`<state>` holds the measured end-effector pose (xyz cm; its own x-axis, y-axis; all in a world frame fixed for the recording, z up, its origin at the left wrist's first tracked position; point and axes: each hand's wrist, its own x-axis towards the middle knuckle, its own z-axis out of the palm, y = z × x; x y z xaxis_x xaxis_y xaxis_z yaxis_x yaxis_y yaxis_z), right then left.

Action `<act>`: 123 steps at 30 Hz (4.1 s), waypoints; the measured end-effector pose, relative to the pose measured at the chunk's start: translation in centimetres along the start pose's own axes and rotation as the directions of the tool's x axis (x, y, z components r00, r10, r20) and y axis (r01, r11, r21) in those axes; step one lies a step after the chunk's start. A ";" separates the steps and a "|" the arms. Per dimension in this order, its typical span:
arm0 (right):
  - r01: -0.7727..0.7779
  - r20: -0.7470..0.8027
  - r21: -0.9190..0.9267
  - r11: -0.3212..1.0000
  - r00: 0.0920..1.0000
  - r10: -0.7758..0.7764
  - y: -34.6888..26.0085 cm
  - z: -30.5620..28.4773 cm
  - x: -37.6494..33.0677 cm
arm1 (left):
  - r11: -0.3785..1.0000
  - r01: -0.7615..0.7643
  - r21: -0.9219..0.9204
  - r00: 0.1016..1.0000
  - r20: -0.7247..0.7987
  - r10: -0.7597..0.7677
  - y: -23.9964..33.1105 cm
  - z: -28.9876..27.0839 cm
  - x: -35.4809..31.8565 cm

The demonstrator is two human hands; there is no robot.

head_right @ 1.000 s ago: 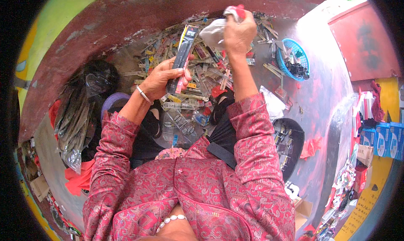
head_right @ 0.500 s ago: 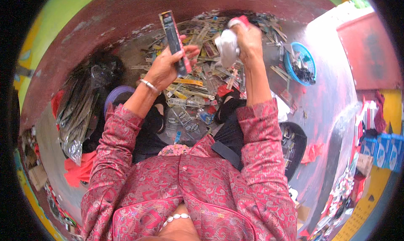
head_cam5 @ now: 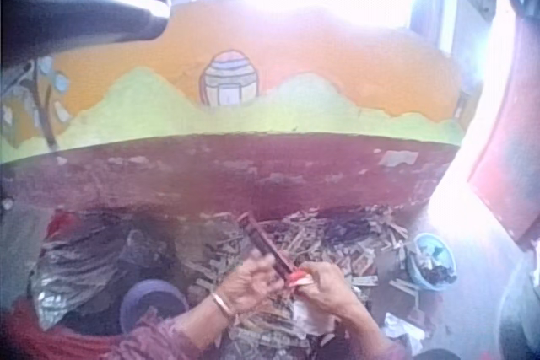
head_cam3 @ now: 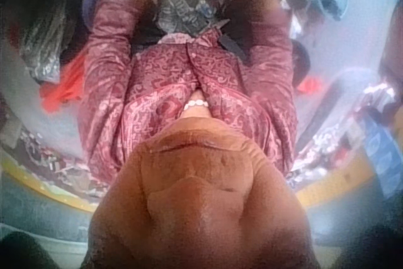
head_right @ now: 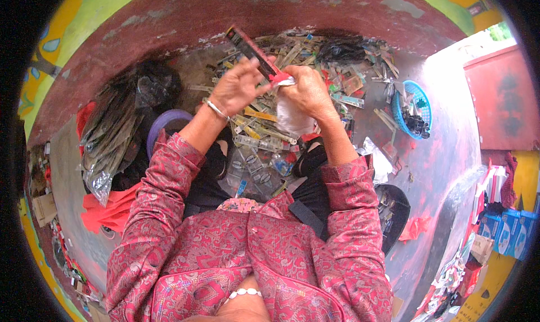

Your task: The person picks up packaged items from a pile on the floor and wipes each one with a white cloth.

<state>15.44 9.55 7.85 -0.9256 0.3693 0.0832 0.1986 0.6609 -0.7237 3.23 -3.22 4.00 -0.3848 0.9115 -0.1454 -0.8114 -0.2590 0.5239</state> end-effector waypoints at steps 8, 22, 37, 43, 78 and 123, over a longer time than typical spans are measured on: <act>-0.077 0.151 0.071 0.995 0.986 0.066 -0.3 -1.0 -0.1 | 0.977 -0.088 -0.194 0.996 -0.041 0.081 1.9 -0.2 1.4; -0.282 0.131 0.274 0.920 0.958 0.255 2.4 -2.4 0.0 | 0.997 0.004 -0.072 0.990 0.138 0.006 2.9 1.4 0.1; 0.275 -0.220 -0.540 0.796 0.866 -0.449 -1.1 2.2 0.3 | 0.990 -0.073 -0.122 0.994 0.072 0.082 2.5 0.4 0.6; -0.219 -0.557 -0.487 0.846 0.823 -0.108 2.6 -3.1 -0.4 | 0.965 -0.252 -0.074 0.967 -0.068 0.247 4.2 0.5 0.3; -0.670 0.681 0.611 0.422 0.716 0.152 -2.4 3.6 -1.4 | 0.982 0.130 0.137 0.992 -0.009 -0.130 3.1 1.0 0.2; 0.294 -0.498 -0.343 0.892 0.749 -0.438 0.4 -2.3 1.2 | 0.770 0.329 0.547 0.883 0.112 -0.457 -0.2 3.9 -3.1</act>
<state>15.17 11.79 9.24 -0.6196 0.3119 0.7203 0.0156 0.9224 -0.3860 6.26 -4.74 7.58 0.0802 0.9586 -0.2734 -0.5101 0.2751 0.8149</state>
